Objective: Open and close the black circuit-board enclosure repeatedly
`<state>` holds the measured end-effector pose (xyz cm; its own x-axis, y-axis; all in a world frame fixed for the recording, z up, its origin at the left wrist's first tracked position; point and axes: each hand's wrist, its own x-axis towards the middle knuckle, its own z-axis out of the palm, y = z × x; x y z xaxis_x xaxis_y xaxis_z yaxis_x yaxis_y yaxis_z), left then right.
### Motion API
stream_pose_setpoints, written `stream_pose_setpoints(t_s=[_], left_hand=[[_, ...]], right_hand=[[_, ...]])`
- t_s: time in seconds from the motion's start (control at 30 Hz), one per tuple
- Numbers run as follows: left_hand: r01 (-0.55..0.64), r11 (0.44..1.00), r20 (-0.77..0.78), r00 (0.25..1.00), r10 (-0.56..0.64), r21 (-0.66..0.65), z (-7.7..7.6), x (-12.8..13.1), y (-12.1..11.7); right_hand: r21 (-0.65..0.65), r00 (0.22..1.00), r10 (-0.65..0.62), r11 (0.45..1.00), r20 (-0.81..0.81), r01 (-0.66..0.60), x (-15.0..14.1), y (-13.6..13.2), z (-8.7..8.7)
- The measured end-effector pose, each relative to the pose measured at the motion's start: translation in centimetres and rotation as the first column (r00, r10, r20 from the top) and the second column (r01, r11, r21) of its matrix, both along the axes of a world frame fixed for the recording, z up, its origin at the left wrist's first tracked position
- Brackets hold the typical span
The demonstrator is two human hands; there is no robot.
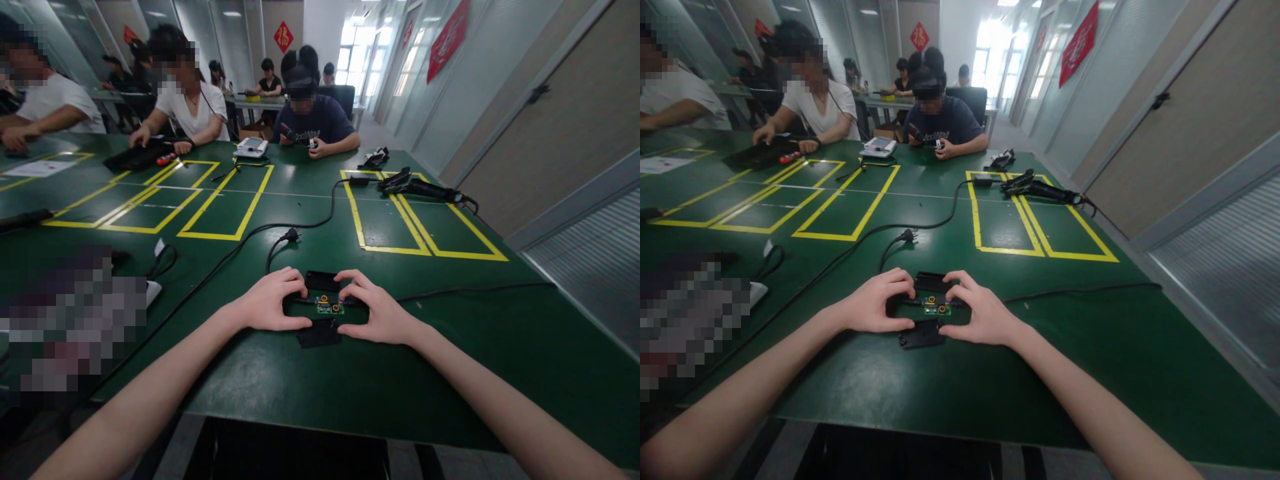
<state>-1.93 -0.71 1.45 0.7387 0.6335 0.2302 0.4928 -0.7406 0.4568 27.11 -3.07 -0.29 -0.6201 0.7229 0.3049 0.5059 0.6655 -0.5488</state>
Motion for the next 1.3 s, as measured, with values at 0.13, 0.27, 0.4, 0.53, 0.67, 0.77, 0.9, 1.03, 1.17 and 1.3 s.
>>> stream_pose_setpoints(t_s=[0.13,0.27,0.4,0.53,0.67,0.77,0.9,1.03,1.17,1.3], left_hand=[[-0.02,1.0,-0.027,0.999,0.019,-0.021,0.3,-0.5,0.3],[-0.039,0.998,-0.012,0.999,0.038,-0.045,0.2,-0.3,0.2],[-0.119,0.992,0.019,0.993,0.12,-0.041,-0.3,0.5,-0.2],[-0.215,0.977,0.023,0.976,0.215,0.006,-0.8,1.4,-0.5],[-0.249,0.968,0.011,0.968,0.249,0.043,-0.9,1.6,-0.4],[-0.203,0.978,0.017,0.979,0.202,0.042,-0.9,1.3,-0.2],[-0.153,0.988,0.041,0.988,0.151,0.037,-1.3,1.0,0.1],[-0.168,0.985,0.041,0.985,0.167,0.034,-1.6,1.1,0.3],[-0.196,0.981,0.035,0.98,0.195,0.012,-1.5,1.2,0.4],[-0.21,0.978,0.016,0.978,0.21,-0.015,-1.1,0.9,0.5]], right_hand=[[-0.027,1.0,0.002,1.0,-0.011,-0.002,-0.3,-0.1,0.0],[-0.032,1.0,-0.019,0.999,-0.002,0.019,-0.7,-0.3,-0.2],[0.003,1.0,-0.014,1.0,-0.022,0.014,-0.8,0.0,-0.4],[0.061,0.998,-0.047,0.997,-0.039,0.049,-0.6,0.4,-0.7],[0.089,0.996,-0.069,0.993,-0.05,0.074,-0.5,0.9,-1.2],[0.108,0.996,-0.074,0.991,-0.05,0.079,-0.5,1.0,-1.4],[0.12,0.994,-0.086,0.988,-0.065,0.094,-0.2,0.9,-1.3],[0.083,0.986,-0.142,0.985,-0.087,0.149,0.3,1.0,-0.9],[0.108,0.981,-0.171,0.978,-0.089,0.18,1.0,1.5,-0.7],[0.143,0.981,-0.194,0.971,0.018,0.189,1.9,2.4,-0.7]])
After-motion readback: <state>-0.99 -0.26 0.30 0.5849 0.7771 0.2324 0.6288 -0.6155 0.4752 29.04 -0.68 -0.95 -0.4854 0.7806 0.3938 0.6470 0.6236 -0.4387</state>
